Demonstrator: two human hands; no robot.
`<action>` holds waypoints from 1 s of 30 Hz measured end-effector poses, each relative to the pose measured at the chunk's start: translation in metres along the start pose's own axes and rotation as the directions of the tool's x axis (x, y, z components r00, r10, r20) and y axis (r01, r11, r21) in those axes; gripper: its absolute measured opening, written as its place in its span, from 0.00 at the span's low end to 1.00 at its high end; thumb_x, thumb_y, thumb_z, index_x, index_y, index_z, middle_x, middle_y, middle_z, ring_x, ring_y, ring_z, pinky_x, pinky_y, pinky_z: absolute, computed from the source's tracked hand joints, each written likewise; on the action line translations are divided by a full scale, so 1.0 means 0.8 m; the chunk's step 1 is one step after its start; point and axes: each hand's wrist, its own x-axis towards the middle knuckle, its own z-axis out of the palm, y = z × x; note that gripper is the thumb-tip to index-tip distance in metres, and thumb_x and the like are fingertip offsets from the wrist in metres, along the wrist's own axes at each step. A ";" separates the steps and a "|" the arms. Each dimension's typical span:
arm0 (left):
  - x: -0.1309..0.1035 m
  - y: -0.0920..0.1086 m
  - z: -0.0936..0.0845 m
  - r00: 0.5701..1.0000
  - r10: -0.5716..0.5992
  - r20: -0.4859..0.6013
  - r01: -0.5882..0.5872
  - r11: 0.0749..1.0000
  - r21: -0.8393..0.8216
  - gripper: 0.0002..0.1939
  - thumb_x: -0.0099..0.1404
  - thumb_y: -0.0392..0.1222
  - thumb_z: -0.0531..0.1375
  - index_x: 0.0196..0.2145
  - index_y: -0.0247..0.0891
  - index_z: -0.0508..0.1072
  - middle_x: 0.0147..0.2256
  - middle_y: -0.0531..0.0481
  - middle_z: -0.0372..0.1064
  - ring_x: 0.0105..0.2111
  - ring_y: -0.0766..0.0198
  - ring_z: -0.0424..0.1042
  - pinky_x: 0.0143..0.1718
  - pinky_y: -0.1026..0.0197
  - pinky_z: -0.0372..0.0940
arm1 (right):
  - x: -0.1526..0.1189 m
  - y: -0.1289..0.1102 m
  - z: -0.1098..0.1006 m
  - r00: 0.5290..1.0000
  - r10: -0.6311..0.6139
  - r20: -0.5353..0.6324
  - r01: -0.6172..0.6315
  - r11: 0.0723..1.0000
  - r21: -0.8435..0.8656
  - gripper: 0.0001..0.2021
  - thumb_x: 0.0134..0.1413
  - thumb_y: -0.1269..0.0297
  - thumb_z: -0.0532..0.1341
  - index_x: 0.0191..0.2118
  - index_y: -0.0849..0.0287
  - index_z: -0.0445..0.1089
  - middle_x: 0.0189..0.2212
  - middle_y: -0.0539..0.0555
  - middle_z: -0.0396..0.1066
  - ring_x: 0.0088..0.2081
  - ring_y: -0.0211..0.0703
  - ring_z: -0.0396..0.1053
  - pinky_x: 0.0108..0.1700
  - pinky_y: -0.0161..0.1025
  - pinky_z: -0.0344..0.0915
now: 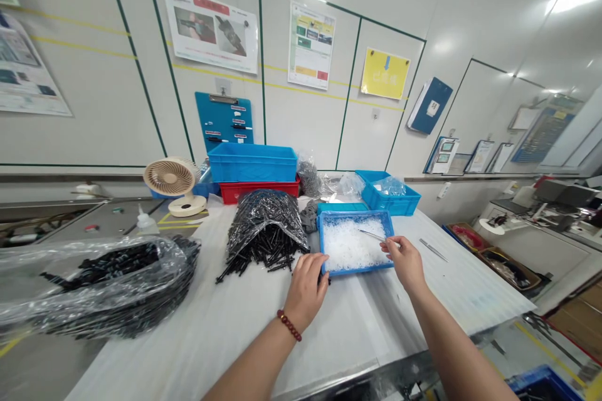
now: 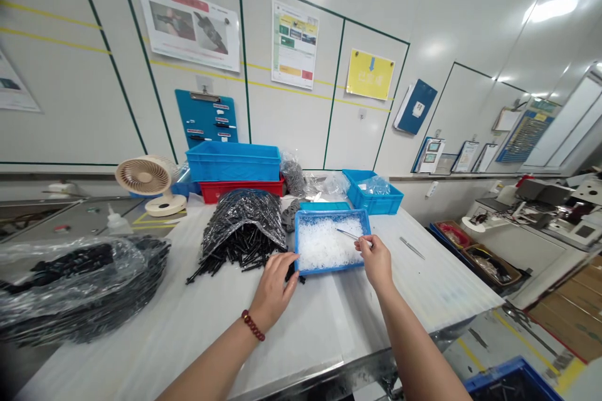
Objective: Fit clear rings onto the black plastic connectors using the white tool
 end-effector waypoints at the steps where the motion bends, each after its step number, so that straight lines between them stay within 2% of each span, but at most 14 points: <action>1: 0.000 0.000 0.000 1.000 -0.003 0.003 0.003 1.000 -0.004 0.13 0.64 0.34 0.49 0.47 0.37 0.62 0.43 0.42 0.64 0.45 0.54 0.61 0.47 0.47 0.60 | 0.001 -0.001 0.002 1.000 0.001 0.004 -0.001 1.000 -0.005 0.11 0.40 0.55 0.60 0.26 0.58 0.67 0.24 0.53 0.73 0.30 0.44 0.71 0.30 0.37 0.64; 8: 0.001 -0.002 0.000 1.000 -0.002 0.002 0.002 1.000 -0.021 0.13 0.64 0.34 0.49 0.47 0.37 0.63 0.43 0.42 0.65 0.44 0.54 0.62 0.46 0.47 0.61 | 0.014 0.002 0.026 0.995 0.091 0.036 -0.094 0.992 0.087 0.13 0.38 0.52 0.61 0.24 0.58 0.64 0.24 0.55 0.73 0.28 0.44 0.71 0.26 0.36 0.65; 15: 0.000 0.000 0.002 1.000 0.002 -0.012 -0.003 1.000 -0.021 0.14 0.64 0.35 0.49 0.47 0.37 0.64 0.42 0.42 0.65 0.44 0.55 0.63 0.45 0.47 0.62 | 0.018 0.005 -0.001 0.992 0.128 -0.001 -0.126 0.980 0.151 0.16 0.38 0.48 0.60 0.22 0.57 0.61 0.23 0.55 0.73 0.26 0.42 0.71 0.26 0.35 0.66; 22: 0.002 -0.001 0.001 1.000 0.018 -0.009 -0.018 1.000 -0.012 0.13 0.64 0.33 0.49 0.47 0.36 0.63 0.41 0.42 0.66 0.43 0.55 0.63 0.45 0.47 0.62 | 0.013 -0.009 -0.016 1.000 0.002 -0.016 -0.001 0.998 0.060 0.18 0.39 0.47 0.60 0.25 0.58 0.65 0.23 0.55 0.73 0.27 0.45 0.71 0.29 0.39 0.67; 26: 0.002 0.000 0.002 1.000 0.021 -0.017 -0.021 1.000 -0.019 0.13 0.64 0.32 0.49 0.46 0.36 0.63 0.41 0.42 0.66 0.42 0.55 0.63 0.44 0.48 0.63 | 0.002 -0.015 -0.022 0.987 -0.142 -0.072 0.141 0.990 -0.014 0.19 0.40 0.45 0.60 0.31 0.57 0.67 0.29 0.55 0.73 0.36 0.49 0.70 0.40 0.46 0.65; 28: 0.002 0.000 0.002 1.000 0.020 -0.019 -0.020 1.000 -0.019 0.13 0.64 0.33 0.49 0.45 0.36 0.64 0.41 0.42 0.66 0.42 0.55 0.63 0.44 0.48 0.63 | -0.003 -0.016 -0.024 0.976 -0.200 -0.084 0.197 0.979 -0.045 0.20 0.37 0.45 0.62 0.32 0.55 0.68 0.34 0.56 0.73 0.40 0.51 0.68 0.45 0.47 0.62; 30: 0.003 0.000 0.002 1.000 0.015 -0.022 -0.016 1.000 -0.019 0.12 0.64 0.33 0.49 0.45 0.35 0.64 0.41 0.42 0.66 0.42 0.55 0.64 0.44 0.48 0.63 | -0.007 -0.015 -0.024 0.973 -0.220 -0.068 0.217 0.975 -0.053 0.19 0.34 0.46 0.64 0.30 0.55 0.69 0.33 0.56 0.73 0.40 0.52 0.68 0.46 0.47 0.61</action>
